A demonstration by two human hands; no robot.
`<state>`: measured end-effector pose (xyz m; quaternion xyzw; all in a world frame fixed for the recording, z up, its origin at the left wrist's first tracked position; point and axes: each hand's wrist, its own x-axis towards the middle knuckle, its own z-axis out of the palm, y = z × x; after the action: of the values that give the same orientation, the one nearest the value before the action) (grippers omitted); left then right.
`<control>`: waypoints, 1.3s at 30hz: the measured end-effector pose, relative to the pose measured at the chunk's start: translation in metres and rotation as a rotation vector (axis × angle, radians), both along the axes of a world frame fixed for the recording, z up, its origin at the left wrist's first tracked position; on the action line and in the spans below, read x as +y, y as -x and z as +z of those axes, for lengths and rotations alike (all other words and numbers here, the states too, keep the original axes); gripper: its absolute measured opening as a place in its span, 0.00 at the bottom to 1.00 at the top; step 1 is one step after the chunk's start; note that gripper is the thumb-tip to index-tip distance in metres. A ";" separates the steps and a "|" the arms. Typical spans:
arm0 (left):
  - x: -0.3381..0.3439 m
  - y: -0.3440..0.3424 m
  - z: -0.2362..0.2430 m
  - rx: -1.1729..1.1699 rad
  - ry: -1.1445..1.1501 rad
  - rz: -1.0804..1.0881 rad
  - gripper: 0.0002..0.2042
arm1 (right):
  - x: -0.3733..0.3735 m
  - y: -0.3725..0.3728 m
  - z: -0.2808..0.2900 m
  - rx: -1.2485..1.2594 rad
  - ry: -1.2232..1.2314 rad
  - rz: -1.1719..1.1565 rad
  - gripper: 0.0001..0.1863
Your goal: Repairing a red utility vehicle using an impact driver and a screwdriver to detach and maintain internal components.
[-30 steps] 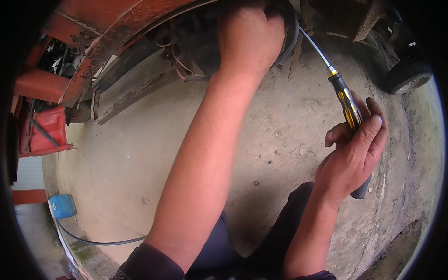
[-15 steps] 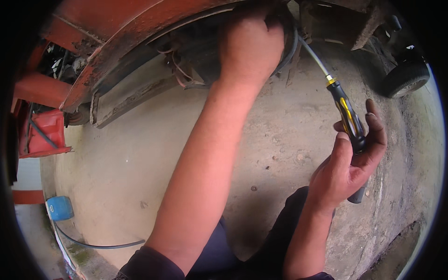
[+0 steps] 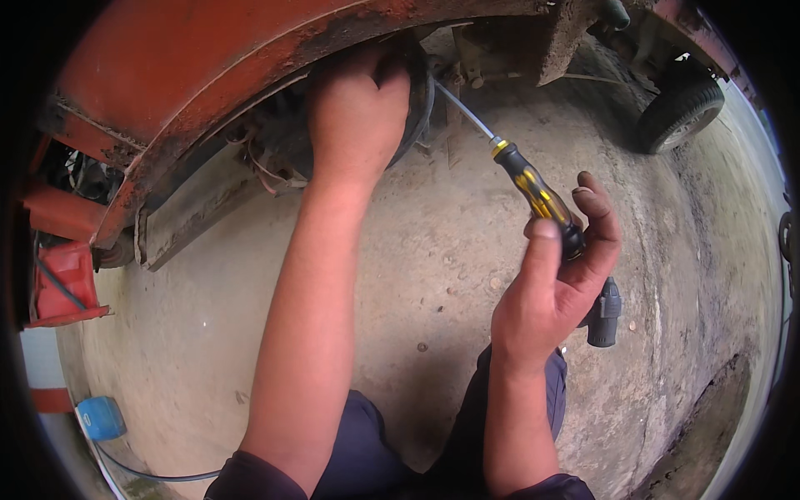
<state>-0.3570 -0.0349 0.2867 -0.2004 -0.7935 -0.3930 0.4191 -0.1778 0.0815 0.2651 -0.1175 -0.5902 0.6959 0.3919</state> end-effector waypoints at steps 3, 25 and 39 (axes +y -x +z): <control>-0.002 0.005 -0.002 0.068 0.018 0.000 0.09 | -0.001 0.004 -0.003 0.133 -0.161 -0.057 0.21; -0.007 0.001 -0.001 -0.001 0.075 0.037 0.11 | 0.006 0.043 0.025 -0.126 -0.342 0.022 0.15; -0.009 -0.008 0.008 -0.203 0.053 -0.044 0.14 | 0.007 0.144 0.071 -0.433 -0.742 0.253 0.20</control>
<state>-0.3489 -0.0437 0.2947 -0.1877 -0.8374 -0.3993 0.3227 -0.3222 0.0887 0.3363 -0.0387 -0.8781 0.4388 0.1869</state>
